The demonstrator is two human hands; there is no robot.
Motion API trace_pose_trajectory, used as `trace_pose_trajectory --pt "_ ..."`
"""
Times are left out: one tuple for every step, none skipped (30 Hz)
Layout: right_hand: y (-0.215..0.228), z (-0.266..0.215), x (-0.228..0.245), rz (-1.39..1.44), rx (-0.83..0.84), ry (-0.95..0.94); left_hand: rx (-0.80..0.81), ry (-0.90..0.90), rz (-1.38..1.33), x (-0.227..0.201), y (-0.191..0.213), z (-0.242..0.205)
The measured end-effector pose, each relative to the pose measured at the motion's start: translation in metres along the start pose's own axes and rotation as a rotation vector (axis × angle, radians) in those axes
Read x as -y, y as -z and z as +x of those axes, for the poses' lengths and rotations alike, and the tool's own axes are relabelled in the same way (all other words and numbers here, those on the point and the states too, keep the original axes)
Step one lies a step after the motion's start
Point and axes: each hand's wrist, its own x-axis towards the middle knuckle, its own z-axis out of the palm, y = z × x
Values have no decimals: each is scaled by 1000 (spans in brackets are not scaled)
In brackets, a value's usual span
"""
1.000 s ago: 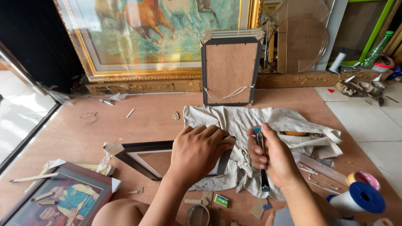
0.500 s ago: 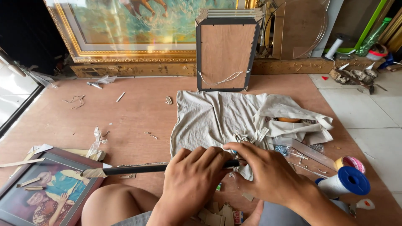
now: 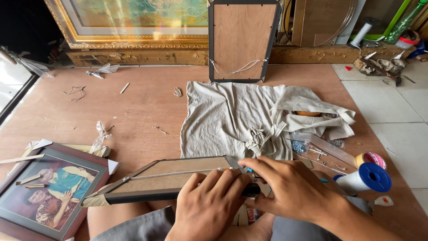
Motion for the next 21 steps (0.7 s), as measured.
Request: trace_pose_trajectory --pt "-2 -2 -2 1 2 1 1 2 0 -2 -1 -2" --pt "-5 -4 -3 -28 26 -18 -5 6 38 -5 -2 -4" --pt "-8 -7 -4 -58 50 -36 -12 10 77 -8 -3 -6" --pt "-10 -9 -4 -56 53 -37 -9 12 75 -9 -1 -7" --pt "-12 -11 -4 -69 35 1 -13 11 57 -9 1 -7" --pt "-14 -12 -5 -84 13 40 -20 9 41 -9 2 -7" --pt "-15 -13 -6 -84 14 39 -20 9 40 -9 2 -7" --pt "-16 -14 -7 -76 37 46 -16 10 38 -10 2 -9" --pt "-17 -15 -7 -67 60 53 -13 12 35 -11 3 -10" --pt "-18 -16 -7 -66 61 53 -12 13 35 -12 4 -9" --pt "-19 -17 -7 -88 47 64 -14 20 32 -13 5 -8" --pt "-21 -17 -7 -110 30 77 -17 26 30 -14 6 -7" --pt "-22 -17 -8 -109 30 78 -17 26 31 -13 4 -8" --pt "-24 -17 -9 -133 18 85 -14 30 27 -14 3 -9" --pt "-25 -18 -10 -156 6 93 -11 33 22 -14 2 -10" --pt "-26 -18 -11 -156 6 94 -10 33 22 -14 3 -9" --pt "-27 -18 -12 -169 2 103 -18 36 18 -14 3 -8" --pt "-28 -18 -13 -181 -1 113 -25 39 14 -14 4 -7" --pt "-27 -17 -13 -180 0 114 -24 40 15 -14 4 -7" --pt "-27 -16 -13 -189 -14 130 -26 42 4 -14 4 -8" --pt "-26 -16 -12 -198 -27 145 -27 43 -7 -14 4 -8"
